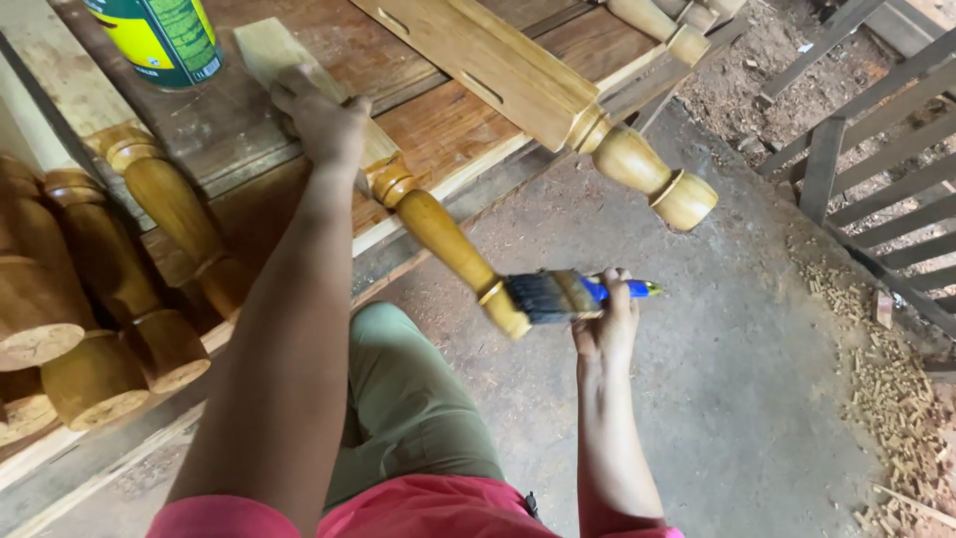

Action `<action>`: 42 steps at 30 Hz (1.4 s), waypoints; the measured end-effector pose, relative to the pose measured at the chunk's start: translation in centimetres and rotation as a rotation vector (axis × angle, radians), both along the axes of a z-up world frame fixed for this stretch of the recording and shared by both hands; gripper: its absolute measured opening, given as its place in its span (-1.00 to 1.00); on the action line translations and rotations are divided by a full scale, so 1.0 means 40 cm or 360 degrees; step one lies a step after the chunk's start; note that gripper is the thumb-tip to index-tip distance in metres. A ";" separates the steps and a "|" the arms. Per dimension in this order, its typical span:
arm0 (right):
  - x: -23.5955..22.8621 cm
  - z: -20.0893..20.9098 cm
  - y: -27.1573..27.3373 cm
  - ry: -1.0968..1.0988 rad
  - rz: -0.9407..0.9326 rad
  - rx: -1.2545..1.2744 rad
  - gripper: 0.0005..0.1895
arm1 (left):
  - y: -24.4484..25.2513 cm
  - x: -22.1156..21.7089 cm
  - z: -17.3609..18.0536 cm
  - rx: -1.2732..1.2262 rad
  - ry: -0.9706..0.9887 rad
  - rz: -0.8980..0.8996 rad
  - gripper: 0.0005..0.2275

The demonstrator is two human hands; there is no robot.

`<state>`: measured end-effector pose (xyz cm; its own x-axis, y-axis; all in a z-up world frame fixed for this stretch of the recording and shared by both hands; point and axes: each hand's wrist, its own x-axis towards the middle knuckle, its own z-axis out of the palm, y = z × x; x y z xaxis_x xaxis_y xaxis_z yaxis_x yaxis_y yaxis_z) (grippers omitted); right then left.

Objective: Applying wood stain or varnish to carved wooden furniture legs using a brush.

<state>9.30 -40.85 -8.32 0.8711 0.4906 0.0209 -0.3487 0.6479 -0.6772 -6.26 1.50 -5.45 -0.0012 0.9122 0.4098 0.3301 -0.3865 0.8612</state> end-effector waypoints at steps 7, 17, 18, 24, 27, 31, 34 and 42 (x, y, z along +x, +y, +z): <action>0.024 0.085 -0.094 -0.1023 -0.0557 -0.0115 -0.75 | -0.025 0.003 0.040 -0.0196 0.0208 0.0241 -0.06; -0.135 0.228 -0.151 -0.2151 -0.0268 -0.0473 -0.72 | -0.059 -0.014 0.096 -0.0411 0.0259 0.0127 -0.11; -0.110 0.206 -0.158 -0.2180 -0.0347 -0.0524 -0.71 | -0.062 -0.017 0.099 -0.0418 0.0260 0.0128 -0.09; -0.091 0.167 -0.188 -0.1854 -0.0694 -0.0361 -0.58 | -0.047 -0.010 0.085 -0.0408 0.0242 0.0184 -0.07; -0.125 0.125 -0.179 -0.1859 -0.0648 -0.0389 -0.60 | -0.047 -0.003 0.074 -0.0350 0.0297 0.0210 -0.05; -0.123 0.095 -0.160 -0.1922 -0.0640 -0.0698 -0.66 | -0.035 -0.006 0.056 -0.0287 0.0238 0.0203 -0.05; -0.093 0.131 -0.150 -0.1682 -0.0841 -0.0552 -0.61 | -0.036 -0.010 0.064 -0.0332 0.0206 0.0251 -0.07; 0.048 0.131 -0.263 -0.1203 -0.0995 -0.0109 -0.68 | 0.107 -0.008 -0.160 0.0133 -0.0600 0.0007 -0.14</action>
